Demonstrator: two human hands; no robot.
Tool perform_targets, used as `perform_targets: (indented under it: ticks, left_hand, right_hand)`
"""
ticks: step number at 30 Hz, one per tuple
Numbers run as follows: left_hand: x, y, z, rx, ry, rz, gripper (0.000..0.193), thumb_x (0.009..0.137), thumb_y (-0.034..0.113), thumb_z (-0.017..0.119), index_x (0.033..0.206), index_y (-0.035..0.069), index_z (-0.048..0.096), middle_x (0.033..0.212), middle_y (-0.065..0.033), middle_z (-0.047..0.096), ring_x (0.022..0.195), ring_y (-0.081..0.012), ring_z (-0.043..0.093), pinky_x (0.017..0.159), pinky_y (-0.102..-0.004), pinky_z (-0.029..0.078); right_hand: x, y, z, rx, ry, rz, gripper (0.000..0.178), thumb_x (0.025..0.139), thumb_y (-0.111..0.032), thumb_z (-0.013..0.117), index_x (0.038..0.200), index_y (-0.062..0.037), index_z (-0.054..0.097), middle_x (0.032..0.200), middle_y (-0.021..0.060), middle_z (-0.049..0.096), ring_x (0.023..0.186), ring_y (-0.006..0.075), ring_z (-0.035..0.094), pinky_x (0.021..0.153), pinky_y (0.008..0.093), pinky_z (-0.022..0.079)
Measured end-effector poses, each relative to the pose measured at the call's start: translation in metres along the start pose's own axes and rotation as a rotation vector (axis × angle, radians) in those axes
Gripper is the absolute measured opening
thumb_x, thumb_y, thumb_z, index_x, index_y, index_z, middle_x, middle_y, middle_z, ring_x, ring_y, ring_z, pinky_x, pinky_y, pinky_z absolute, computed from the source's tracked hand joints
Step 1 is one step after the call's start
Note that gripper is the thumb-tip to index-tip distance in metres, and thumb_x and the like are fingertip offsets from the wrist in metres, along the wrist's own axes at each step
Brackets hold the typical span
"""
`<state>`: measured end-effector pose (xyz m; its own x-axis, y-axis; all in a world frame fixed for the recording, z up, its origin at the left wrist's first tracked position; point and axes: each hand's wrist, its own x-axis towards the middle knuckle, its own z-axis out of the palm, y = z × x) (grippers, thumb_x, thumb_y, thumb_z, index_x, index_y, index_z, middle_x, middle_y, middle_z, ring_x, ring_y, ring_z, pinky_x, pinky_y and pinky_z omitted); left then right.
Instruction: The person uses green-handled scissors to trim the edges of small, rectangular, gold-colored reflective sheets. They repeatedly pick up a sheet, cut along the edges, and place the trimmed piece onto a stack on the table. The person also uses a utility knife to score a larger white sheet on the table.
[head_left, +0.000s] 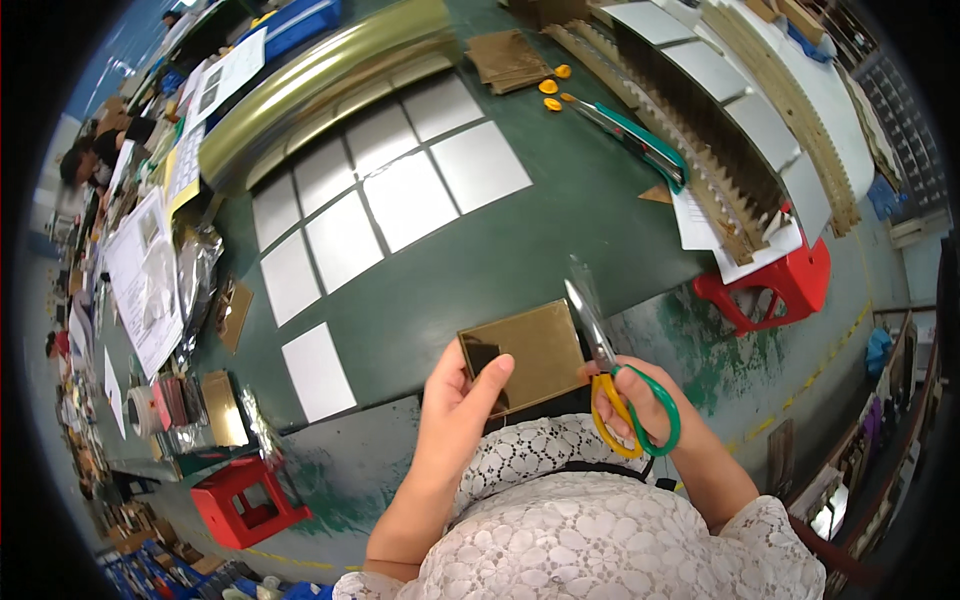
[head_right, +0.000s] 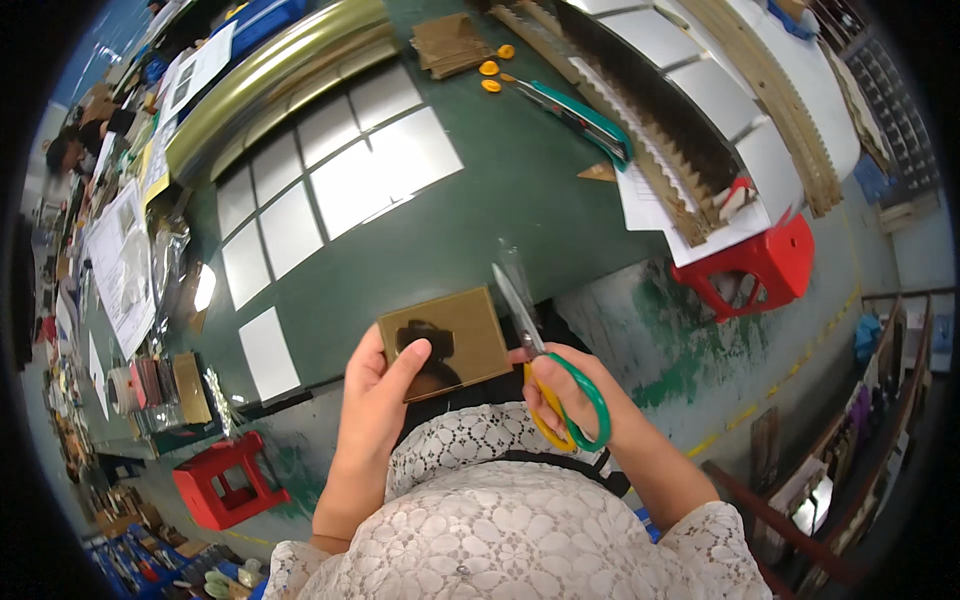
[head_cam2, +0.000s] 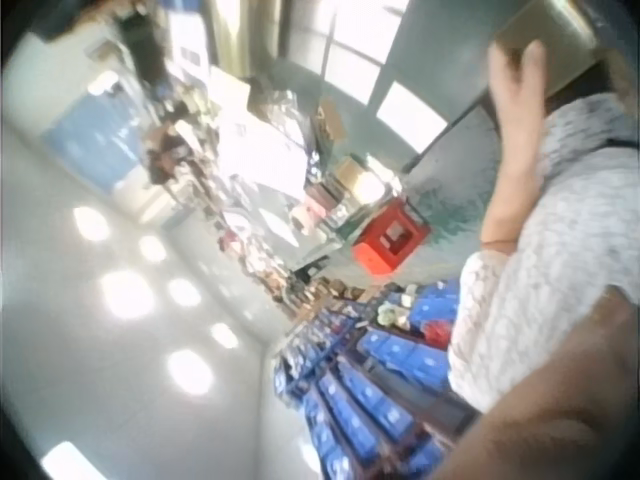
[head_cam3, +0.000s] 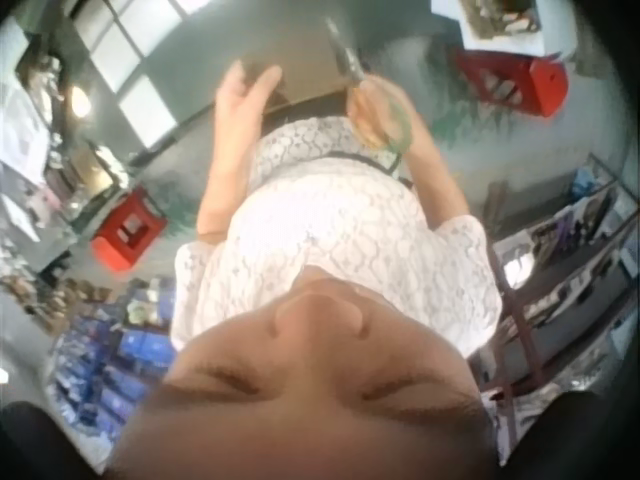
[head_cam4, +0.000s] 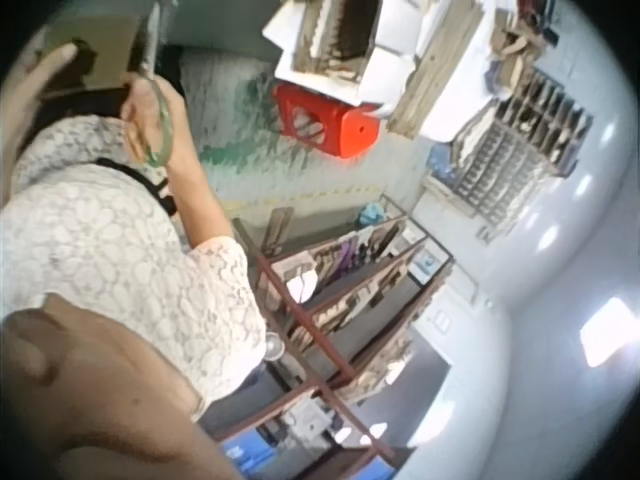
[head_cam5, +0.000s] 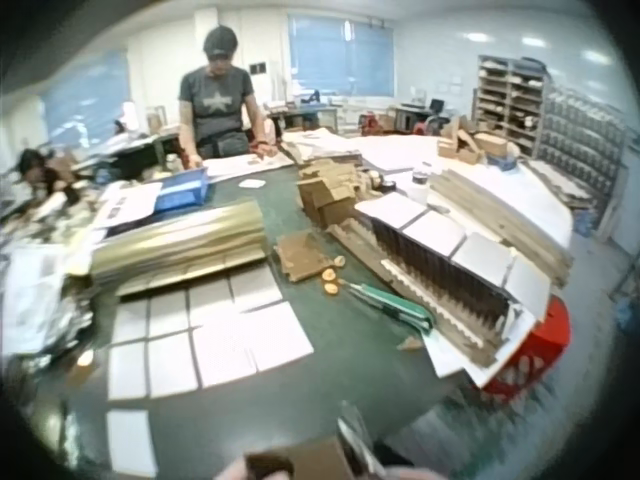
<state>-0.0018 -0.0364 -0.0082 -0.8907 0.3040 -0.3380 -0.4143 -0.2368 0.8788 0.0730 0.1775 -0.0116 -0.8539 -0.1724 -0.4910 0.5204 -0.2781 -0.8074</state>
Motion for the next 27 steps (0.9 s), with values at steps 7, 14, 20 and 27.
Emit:
perform_targets:
  ticks: [7, 14, 20, 27]
  left_hand:
    - [-0.024, 0.060, -0.108, 0.099, 0.538, 0.439, 0.034, 0.090, 0.006, 0.059, 0.123, 0.001, 0.050, 0.108, -0.0061, 0.061, 0.095, -0.0116, 0.059, 0.082, -0.0255, 0.048]
    - [-0.090, 0.068, -0.252, 0.161, 1.161, 0.704, 0.040, 0.089, 0.008, 0.062, 0.123, -0.003, 0.043, 0.093, -0.0081, 0.063, 0.080, -0.0103, 0.060, 0.065, -0.0184, 0.046]
    - [-0.099, 0.054, -0.307, 1.214, 1.573, 0.411, 0.071, 0.081, 0.023, 0.072, 0.133, -0.008, 0.036, 0.119, -0.0248, 0.052, 0.109, -0.0331, 0.053, 0.092, -0.0410, 0.043]
    - [-0.091, 0.077, -0.313, 1.449, 0.968, 0.332, 0.095, 0.069, 0.038, 0.080, 0.138, -0.005, 0.032, 0.130, -0.0234, 0.047, 0.123, -0.0393, 0.041, 0.102, -0.0479, 0.033]
  right_hand:
    - [-0.022, -0.013, 0.014, -0.105, 0.085, -0.122, 0.065, 0.090, -0.048, 0.054, 0.123, 0.0080, 0.050, 0.067, 0.0054, 0.057, 0.045, 0.0078, 0.046, 0.042, 0.0203, 0.034]
    - [-0.020, -0.013, 0.026, -0.199, 0.101, -0.188, 0.058, 0.091, -0.040, 0.055, 0.120, 0.0096, 0.049, 0.067, 0.0054, 0.055, 0.042, 0.0072, 0.043, 0.039, 0.0202, 0.032]
    - [-0.024, -0.009, 0.038, -0.235, 0.089, -0.191, 0.054, 0.092, -0.038, 0.054, 0.120, 0.0085, 0.050, 0.067, 0.0058, 0.056, 0.042, 0.0076, 0.044, 0.039, 0.0205, 0.032]
    - [-0.034, 0.002, 0.055, -0.203, 0.078, -0.192, 0.050, 0.092, -0.033, 0.056, 0.120, 0.0075, 0.050, 0.068, 0.0073, 0.057, 0.045, 0.0083, 0.046, 0.040, 0.0206, 0.034]
